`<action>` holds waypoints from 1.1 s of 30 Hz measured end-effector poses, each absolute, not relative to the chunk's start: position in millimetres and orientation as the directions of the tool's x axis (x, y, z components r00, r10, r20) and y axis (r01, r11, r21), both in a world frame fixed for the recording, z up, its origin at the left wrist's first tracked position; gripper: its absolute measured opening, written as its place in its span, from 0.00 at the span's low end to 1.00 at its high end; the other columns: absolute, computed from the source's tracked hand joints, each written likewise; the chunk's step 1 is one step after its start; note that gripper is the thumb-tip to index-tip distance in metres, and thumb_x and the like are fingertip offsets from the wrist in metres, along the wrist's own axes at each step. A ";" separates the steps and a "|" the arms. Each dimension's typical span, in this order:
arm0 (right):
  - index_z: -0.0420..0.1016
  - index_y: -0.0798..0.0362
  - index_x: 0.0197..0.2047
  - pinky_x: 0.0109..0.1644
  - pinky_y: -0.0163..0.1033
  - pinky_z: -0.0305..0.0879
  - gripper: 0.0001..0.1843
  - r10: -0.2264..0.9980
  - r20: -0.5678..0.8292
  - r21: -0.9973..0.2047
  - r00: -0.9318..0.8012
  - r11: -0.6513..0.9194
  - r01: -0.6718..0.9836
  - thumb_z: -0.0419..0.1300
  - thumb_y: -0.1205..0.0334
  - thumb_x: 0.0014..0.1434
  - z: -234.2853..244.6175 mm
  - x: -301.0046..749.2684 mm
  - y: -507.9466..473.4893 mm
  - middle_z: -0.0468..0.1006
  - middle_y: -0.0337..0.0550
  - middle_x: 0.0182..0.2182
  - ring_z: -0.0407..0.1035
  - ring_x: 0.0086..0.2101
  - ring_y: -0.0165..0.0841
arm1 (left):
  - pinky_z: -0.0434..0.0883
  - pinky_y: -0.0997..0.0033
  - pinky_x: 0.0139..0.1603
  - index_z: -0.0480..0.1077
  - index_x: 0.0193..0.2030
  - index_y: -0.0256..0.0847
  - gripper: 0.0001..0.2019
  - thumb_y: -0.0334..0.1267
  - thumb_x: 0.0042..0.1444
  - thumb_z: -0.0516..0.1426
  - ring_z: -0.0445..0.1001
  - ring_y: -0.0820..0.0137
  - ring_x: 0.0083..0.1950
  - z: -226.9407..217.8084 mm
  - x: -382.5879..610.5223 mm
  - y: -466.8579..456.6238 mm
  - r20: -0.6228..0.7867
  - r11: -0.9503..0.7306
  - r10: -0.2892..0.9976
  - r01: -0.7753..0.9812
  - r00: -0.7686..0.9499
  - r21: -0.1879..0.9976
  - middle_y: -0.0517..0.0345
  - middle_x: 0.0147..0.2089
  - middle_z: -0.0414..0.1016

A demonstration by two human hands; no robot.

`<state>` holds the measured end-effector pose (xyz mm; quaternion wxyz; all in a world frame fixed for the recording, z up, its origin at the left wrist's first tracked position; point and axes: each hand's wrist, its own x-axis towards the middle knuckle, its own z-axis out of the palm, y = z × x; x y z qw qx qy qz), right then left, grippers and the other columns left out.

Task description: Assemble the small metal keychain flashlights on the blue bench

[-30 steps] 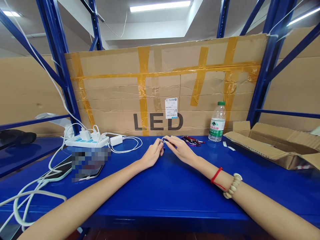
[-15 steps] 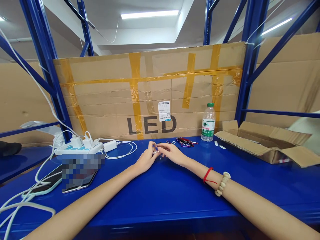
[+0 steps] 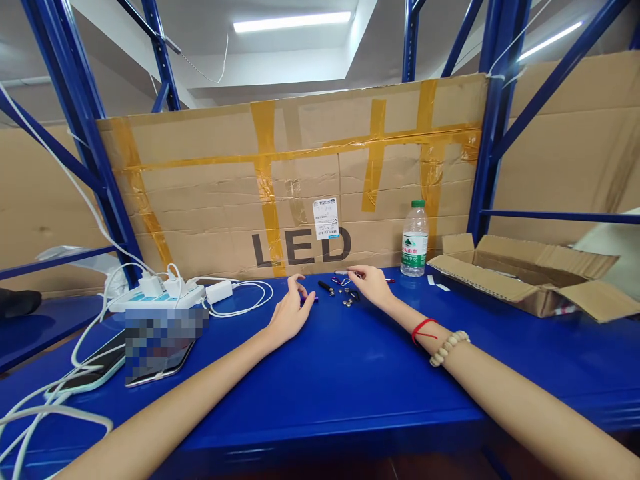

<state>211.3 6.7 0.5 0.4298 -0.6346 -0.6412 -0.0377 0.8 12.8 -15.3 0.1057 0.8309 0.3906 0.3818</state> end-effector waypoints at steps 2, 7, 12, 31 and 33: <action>0.75 0.54 0.41 0.43 0.36 0.63 0.15 0.783 0.584 -0.482 0.213 0.124 0.867 0.52 0.61 0.52 -2.6 223.6 8.8 0.76 0.45 0.39 0.69 0.40 0.36 | 0.63 0.72 0.31 0.45 0.49 0.45 0.15 0.42 0.57 0.44 0.67 0.72 0.31 -14.4 1.0 11.7 0.541 -0.662 0.737 0.591 0.404 0.460 0.62 0.34 0.63; 0.76 0.52 0.39 0.37 0.36 0.64 0.14 0.802 0.547 -0.419 0.240 0.015 0.908 0.55 0.63 0.49 -9.8 234.2 11.9 0.77 0.45 0.37 0.70 0.38 0.37 | 0.62 0.72 0.30 0.45 0.49 0.45 0.15 0.41 0.56 0.45 0.67 0.72 0.31 -12.9 1.2 9.9 0.526 -0.642 0.751 0.628 0.400 0.439 0.62 0.35 0.63; 0.77 0.51 0.34 0.34 0.32 0.63 0.10 0.843 0.516 -0.322 0.152 0.027 0.946 0.59 0.66 0.46 -15.2 231.9 15.3 0.78 0.42 0.34 0.71 0.35 0.35 | 0.63 0.72 0.30 0.45 0.48 0.45 0.15 0.39 0.55 0.45 0.68 0.71 0.32 -12.2 0.9 8.6 0.522 -0.632 0.757 0.642 0.393 0.434 0.62 0.35 0.63; 0.61 0.47 0.55 0.55 0.51 0.43 0.29 0.884 0.382 -0.148 -0.268 0.345 0.927 0.43 0.42 0.55 -21.2 186.0 5.9 0.61 0.50 0.54 0.49 0.55 0.42 | 0.64 0.69 0.34 0.49 0.46 0.44 0.13 0.37 0.53 0.46 0.69 0.68 0.38 -10.2 1.4 5.1 0.508 -0.611 0.768 0.685 0.390 0.398 0.60 0.35 0.65; 0.64 0.49 0.52 0.55 0.51 0.42 0.28 0.889 0.357 -0.150 -0.286 0.357 0.922 0.43 0.43 0.56 -22.3 185.0 6.5 0.63 0.50 0.53 0.50 0.55 0.41 | 0.64 0.69 0.34 0.50 0.46 0.44 0.13 0.37 0.53 0.46 0.69 0.68 0.37 -10.0 1.7 5.0 0.505 -0.608 0.770 0.688 0.389 0.396 0.60 0.35 0.65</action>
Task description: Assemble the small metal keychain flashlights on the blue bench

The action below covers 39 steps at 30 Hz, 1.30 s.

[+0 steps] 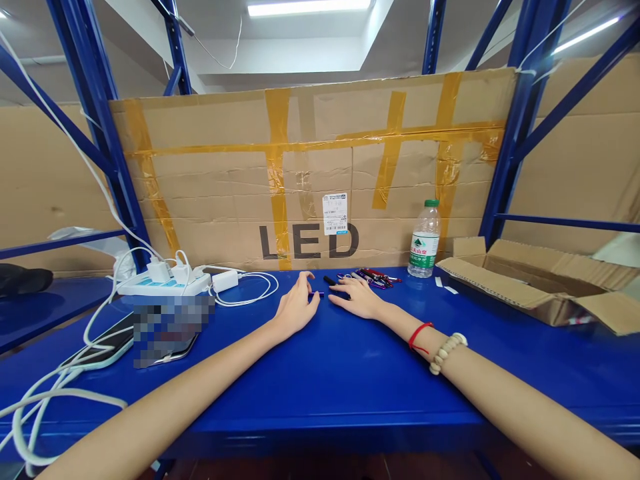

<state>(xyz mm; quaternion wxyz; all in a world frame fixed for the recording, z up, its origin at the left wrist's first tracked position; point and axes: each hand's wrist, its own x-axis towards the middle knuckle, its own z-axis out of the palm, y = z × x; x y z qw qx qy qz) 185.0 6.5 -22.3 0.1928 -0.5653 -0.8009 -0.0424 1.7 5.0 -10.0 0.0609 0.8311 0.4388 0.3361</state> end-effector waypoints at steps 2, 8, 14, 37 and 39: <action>0.68 0.49 0.49 0.55 0.50 0.43 0.24 0.884 0.371 -0.156 -0.286 0.363 0.919 0.43 0.46 0.57 -21.2 186.6 6.5 0.66 0.48 0.50 0.53 0.54 0.40 | 0.65 0.69 0.34 0.50 0.46 0.44 0.13 0.37 0.53 0.46 0.69 0.69 0.36 -9.8 2.0 5.1 0.497 -0.603 0.775 0.692 0.391 0.396 0.61 0.35 0.65; 0.73 0.50 0.41 0.48 0.43 0.52 0.14 0.833 0.485 -0.103 -0.267 0.357 0.929 0.52 0.58 0.54 -14.8 193.5 5.9 0.74 0.44 0.41 0.64 0.44 0.37 | 0.65 0.70 0.34 0.51 0.45 0.45 0.12 0.37 0.54 0.46 0.69 0.70 0.35 -10.4 1.0 6.6 0.490 -0.613 0.768 0.695 0.413 0.376 0.61 0.36 0.64; 0.74 0.47 0.39 0.46 0.41 0.53 0.12 0.811 0.522 -0.096 -0.265 0.365 0.926 0.54 0.59 0.52 -12.4 188.6 2.5 0.77 0.40 0.38 0.67 0.41 0.35 | 0.64 0.70 0.34 0.55 0.41 0.45 0.08 0.36 0.54 0.46 0.67 0.70 0.35 -9.8 1.0 6.7 0.485 -0.628 0.755 0.698 0.441 0.344 0.62 0.35 0.64; 0.68 0.50 0.41 0.42 0.36 0.61 0.10 0.524 0.781 -0.156 -0.339 0.689 0.707 0.50 0.61 0.57 1.1 151.7 -21.6 0.74 0.41 0.37 0.67 0.37 0.30 | 0.64 0.67 0.42 0.64 0.41 0.40 0.11 0.38 0.59 0.44 0.64 0.66 0.44 -13.1 0.3 12.0 0.561 -0.694 0.648 0.703 0.515 0.156 0.54 0.40 0.65; 0.69 0.51 0.40 0.40 0.35 0.62 0.10 0.566 0.792 -0.249 -0.230 0.643 0.724 0.50 0.59 0.57 -2.2 157.8 -15.3 0.74 0.41 0.35 0.68 0.34 0.29 | 0.65 0.69 0.41 0.65 0.39 0.42 0.12 0.41 0.59 0.44 0.65 0.68 0.43 -11.9 -1.1 12.1 0.573 -0.692 0.659 0.690 0.487 0.210 0.57 0.38 0.66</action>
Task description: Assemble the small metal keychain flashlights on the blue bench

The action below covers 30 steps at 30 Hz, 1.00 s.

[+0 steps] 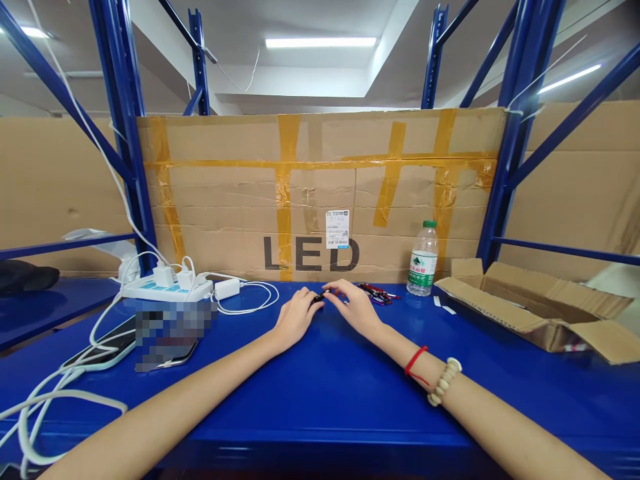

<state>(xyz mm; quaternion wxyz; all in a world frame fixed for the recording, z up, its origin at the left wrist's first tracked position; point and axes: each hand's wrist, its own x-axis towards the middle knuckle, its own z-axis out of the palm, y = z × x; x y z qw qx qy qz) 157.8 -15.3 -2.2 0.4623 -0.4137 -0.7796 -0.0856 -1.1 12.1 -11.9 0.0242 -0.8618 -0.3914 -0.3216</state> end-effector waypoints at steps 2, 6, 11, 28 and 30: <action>0.70 0.51 0.36 0.37 0.34 0.63 0.10 0.603 0.779 -0.303 -0.174 0.604 0.737 0.51 0.59 0.56 -5.8 164.7 -8.4 0.74 0.41 0.33 0.68 0.31 0.29 | 0.64 0.70 0.42 0.67 0.39 0.44 0.12 0.42 0.58 0.45 0.66 0.69 0.43 -11.2 -2.6 12.7 0.589 -0.698 0.667 0.661 0.458 0.277 0.60 0.38 0.68; 0.72 0.51 0.35 0.34 0.33 0.63 0.08 0.672 0.720 -0.303 -0.174 0.531 0.791 0.52 0.63 0.54 -9.5 174.4 -0.9 0.74 0.39 0.31 0.68 0.30 0.28 | 0.64 0.70 0.42 0.68 0.42 0.48 0.10 0.40 0.56 0.49 0.68 0.69 0.42 -11.2 -3.9 14.5 0.607 -0.686 0.689 0.626 0.395 0.372 0.62 0.41 0.72; 0.73 0.50 0.34 0.38 0.33 0.62 0.12 0.695 0.717 -0.270 -0.055 0.350 0.897 0.50 0.70 0.51 -7.2 189.4 0.3 0.75 0.38 0.34 0.68 0.35 0.29 | 0.65 0.72 0.37 0.70 0.33 0.44 0.06 0.41 0.51 0.54 0.68 0.69 0.39 -11.0 -3.1 13.9 0.675 -0.685 0.668 0.614 0.313 0.393 0.61 0.36 0.70; 0.75 0.53 0.37 0.38 0.36 0.62 0.13 0.854 0.519 -0.200 -0.026 0.151 0.968 0.55 0.60 0.49 -11.2 189.3 -1.8 0.74 0.46 0.36 0.68 0.37 0.35 | 0.64 0.77 0.32 0.67 0.44 0.46 0.12 0.33 0.54 0.48 0.67 0.73 0.35 -11.8 -2.3 10.7 0.672 -0.781 0.559 0.580 0.486 0.231 0.60 0.35 0.65; 0.75 0.54 0.38 0.40 0.36 0.62 0.13 0.863 0.504 -0.169 -0.048 0.153 0.974 0.54 0.60 0.50 -11.7 190.0 -0.6 0.74 0.48 0.38 0.67 0.39 0.36 | 0.65 0.76 0.35 0.66 0.42 0.45 0.10 0.35 0.56 0.47 0.67 0.72 0.38 -9.0 -1.2 5.4 0.675 -0.813 0.510 0.556 0.533 0.176 0.59 0.37 0.65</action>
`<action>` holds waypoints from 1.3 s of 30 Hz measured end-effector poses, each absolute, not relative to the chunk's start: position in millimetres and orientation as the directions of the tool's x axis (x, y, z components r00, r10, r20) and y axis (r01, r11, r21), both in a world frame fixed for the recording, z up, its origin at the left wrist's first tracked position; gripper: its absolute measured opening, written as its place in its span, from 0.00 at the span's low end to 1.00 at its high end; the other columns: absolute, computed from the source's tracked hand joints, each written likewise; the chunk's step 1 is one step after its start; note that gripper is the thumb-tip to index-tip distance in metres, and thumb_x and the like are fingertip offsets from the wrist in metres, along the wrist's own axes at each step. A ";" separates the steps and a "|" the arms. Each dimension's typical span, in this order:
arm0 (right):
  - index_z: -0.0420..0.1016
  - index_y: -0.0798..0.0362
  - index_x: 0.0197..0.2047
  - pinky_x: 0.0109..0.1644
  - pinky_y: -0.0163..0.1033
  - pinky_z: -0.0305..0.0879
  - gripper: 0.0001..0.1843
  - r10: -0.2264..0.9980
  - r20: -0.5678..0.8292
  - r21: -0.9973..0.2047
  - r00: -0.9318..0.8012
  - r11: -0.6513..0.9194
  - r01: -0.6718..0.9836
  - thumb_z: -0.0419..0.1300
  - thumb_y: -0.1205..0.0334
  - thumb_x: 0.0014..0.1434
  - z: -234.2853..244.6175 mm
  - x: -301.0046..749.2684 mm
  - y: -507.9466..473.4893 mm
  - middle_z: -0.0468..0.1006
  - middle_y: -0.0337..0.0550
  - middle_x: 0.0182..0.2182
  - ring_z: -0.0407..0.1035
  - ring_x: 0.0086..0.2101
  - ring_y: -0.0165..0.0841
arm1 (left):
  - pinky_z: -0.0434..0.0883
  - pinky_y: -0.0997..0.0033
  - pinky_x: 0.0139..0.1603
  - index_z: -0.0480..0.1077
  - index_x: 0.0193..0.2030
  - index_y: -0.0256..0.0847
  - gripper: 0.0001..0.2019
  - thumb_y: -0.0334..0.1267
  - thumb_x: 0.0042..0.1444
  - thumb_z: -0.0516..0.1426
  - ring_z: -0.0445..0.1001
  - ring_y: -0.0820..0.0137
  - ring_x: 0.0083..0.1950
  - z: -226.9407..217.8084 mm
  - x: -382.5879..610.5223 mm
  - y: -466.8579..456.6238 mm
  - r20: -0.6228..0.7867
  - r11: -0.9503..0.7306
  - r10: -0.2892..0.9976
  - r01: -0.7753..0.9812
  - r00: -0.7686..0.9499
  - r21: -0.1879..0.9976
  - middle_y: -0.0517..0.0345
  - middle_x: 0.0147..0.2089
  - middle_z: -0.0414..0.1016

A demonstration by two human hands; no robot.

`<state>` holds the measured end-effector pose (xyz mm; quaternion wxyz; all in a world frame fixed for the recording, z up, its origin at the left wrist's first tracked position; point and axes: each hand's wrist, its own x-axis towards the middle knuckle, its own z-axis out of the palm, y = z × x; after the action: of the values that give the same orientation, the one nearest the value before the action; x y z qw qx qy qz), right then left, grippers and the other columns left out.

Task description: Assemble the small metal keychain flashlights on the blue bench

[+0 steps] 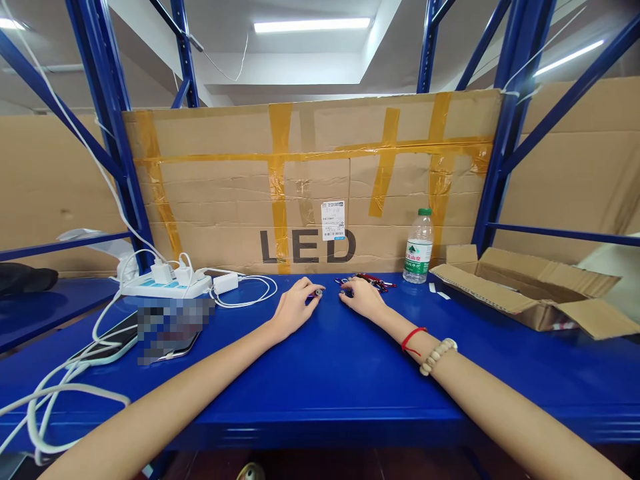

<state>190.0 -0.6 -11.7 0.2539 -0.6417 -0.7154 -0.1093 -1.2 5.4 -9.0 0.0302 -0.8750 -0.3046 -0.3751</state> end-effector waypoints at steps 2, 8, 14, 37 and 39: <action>0.75 0.54 0.38 0.43 0.37 0.60 0.14 0.870 0.488 -0.140 -0.070 0.158 0.977 0.53 0.60 0.51 -11.8 190.4 0.2 0.74 0.49 0.39 0.67 0.41 0.37 | 0.65 0.75 0.37 0.66 0.39 0.43 0.09 0.38 0.57 0.46 0.66 0.71 0.40 -5.0 -0.1 -0.9 0.659 -0.840 0.454 0.535 0.599 0.092 0.58 0.39 0.65; 0.76 0.53 0.37 0.42 0.39 0.60 0.13 0.888 0.445 -0.081 -0.114 0.166 0.983 0.52 0.62 0.52 -10.1 188.2 -2.2 0.76 0.47 0.36 0.67 0.40 0.38 | 0.64 0.73 0.37 0.63 0.37 0.40 0.12 0.42 0.59 0.42 0.66 0.69 0.39 0.8 2.1 -9.8 0.511 -0.868 0.318 0.462 0.798 -0.181 0.54 0.36 0.66; 0.73 0.53 0.42 0.46 0.42 0.57 0.16 0.886 0.438 -0.055 -0.153 0.196 0.979 0.52 0.58 0.53 -10.8 183.5 -3.3 0.72 0.47 0.44 0.62 0.46 0.39 | 0.60 0.77 0.26 0.64 0.29 0.39 0.15 0.43 0.58 0.43 0.69 0.72 0.31 -3.8 1.5 -6.3 0.467 -0.860 0.285 0.438 0.837 -0.261 0.58 0.28 0.69; 0.75 0.50 0.36 0.42 0.37 0.60 0.12 0.875 0.436 -0.107 -0.210 0.283 0.953 0.53 0.66 0.51 -8.5 175.1 -9.1 0.77 0.40 0.36 0.68 0.38 0.34 | 0.52 0.77 0.21 0.63 0.23 0.39 0.16 0.42 0.58 0.44 0.67 0.76 0.23 -3.4 2.4 -5.9 0.444 -0.831 0.329 0.478 0.834 -0.283 0.61 0.21 0.69; 0.75 0.50 0.37 0.43 0.37 0.59 0.11 0.869 0.447 -0.123 -0.215 0.297 0.947 0.53 0.65 0.51 -9.0 174.4 -8.1 0.78 0.39 0.35 0.69 0.37 0.33 | 0.52 0.77 0.21 0.63 0.23 0.39 0.16 0.42 0.58 0.44 0.68 0.76 0.23 -3.8 2.5 -5.3 0.443 -0.829 0.330 0.480 0.834 -0.286 0.61 0.21 0.69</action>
<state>174.4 -8.1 -9.0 0.2215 -0.5861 -0.7744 -0.0883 2.5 -5.3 -3.8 0.1969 -0.9370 -0.2161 -0.1910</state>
